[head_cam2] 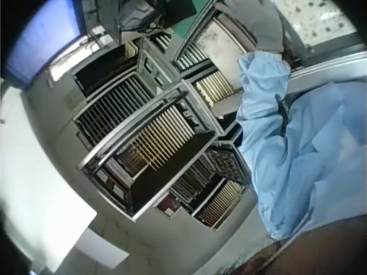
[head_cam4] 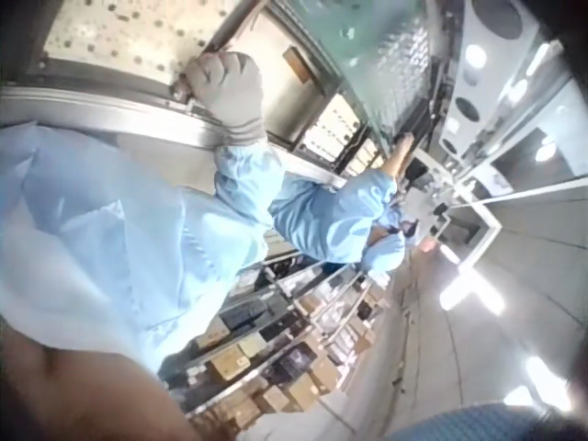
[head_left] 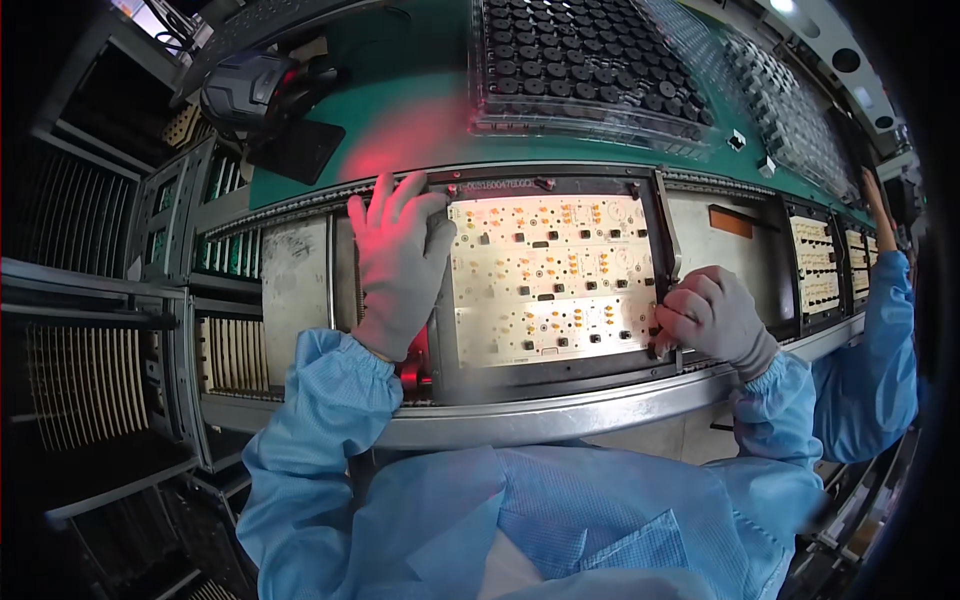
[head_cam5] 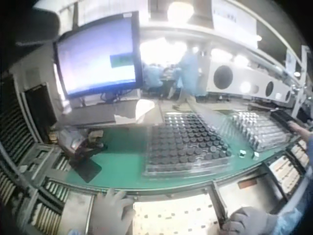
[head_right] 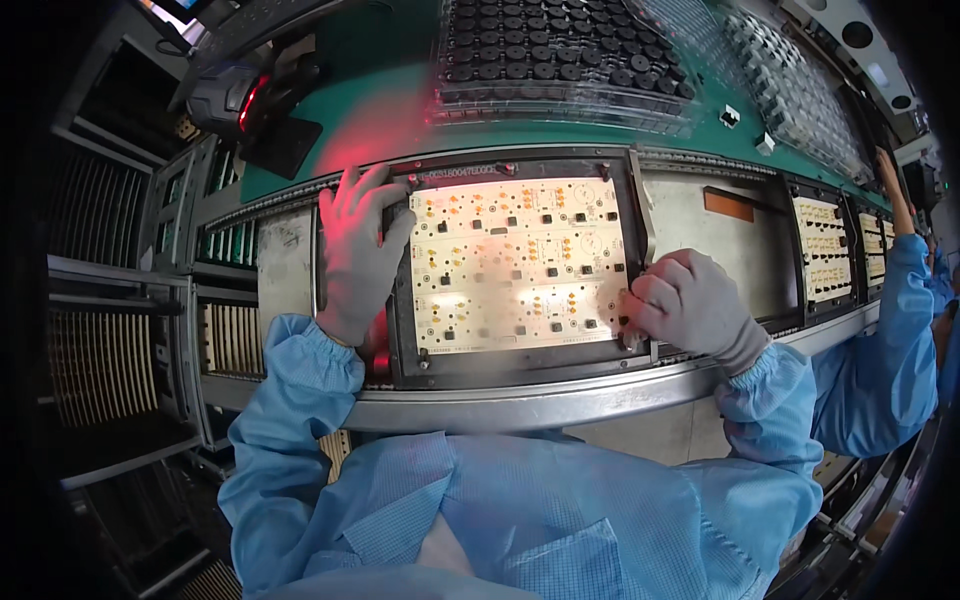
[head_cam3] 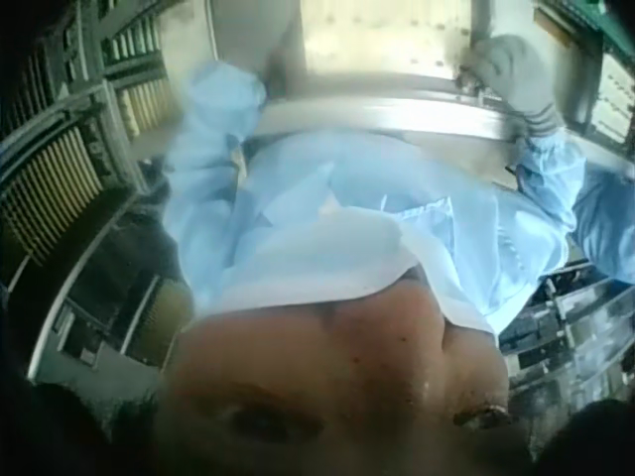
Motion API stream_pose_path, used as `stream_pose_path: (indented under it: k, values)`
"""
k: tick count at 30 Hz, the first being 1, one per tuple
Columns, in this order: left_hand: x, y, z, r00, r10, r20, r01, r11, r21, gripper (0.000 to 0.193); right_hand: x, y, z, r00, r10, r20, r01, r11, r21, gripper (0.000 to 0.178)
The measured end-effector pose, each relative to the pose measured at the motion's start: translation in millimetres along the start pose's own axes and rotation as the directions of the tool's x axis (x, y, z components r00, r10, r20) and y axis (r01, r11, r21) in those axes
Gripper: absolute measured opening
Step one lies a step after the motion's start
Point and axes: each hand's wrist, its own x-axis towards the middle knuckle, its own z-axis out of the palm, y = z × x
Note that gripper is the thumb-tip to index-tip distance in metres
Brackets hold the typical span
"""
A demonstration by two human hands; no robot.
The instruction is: The person retrieves fixtures and circuit boards from storage racks, places the boards into the fixtures on an assembly line, attaches knobs onto the boards by hand, and slides the assembled units down the conveyor line.
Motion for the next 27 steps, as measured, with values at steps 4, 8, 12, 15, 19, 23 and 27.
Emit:
stream_pose_path:
  k: [4,8,12,15,19,23,27]
  values:
    - [3,-1,6,0.999,0.040,0.003,-0.040,0.999,-0.002,0.025,34,51,-3,0.982,0.065,-0.178,-0.094,0.982,-0.162,0.034]
    - [0,-7,6,1.000,-0.023,0.007,0.023,0.996,-0.091,0.024,114,116,7,0.845,0.453,-0.283,-0.469,0.883,0.013,0.028]
    - [3,-11,9,1.000,0.003,0.018,0.002,0.958,-0.288,0.025,117,177,36,0.883,0.468,-0.006,-0.468,0.882,-0.059,0.024]
    - [-1,-14,3,0.999,-0.017,0.044,0.028,0.961,-0.276,0.030,150,165,28,0.751,0.638,0.170,-0.636,0.768,-0.072,0.022]
    - [0,-19,9,0.999,0.017,0.038,-0.005,0.953,-0.304,0.036,150,180,34,0.753,0.622,0.217,-0.639,0.769,0.015,0.017]
    - [0,-20,11,0.999,0.016,0.043,-0.003,0.958,-0.288,0.038,160,167,13,0.719,0.661,0.214,-0.690,0.716,0.108,0.021]
    - [-1,-15,9,0.996,-0.078,0.039,0.086,0.951,-0.296,0.046,127,149,-2,0.737,0.615,0.281,-0.636,0.490,0.596,0.020]
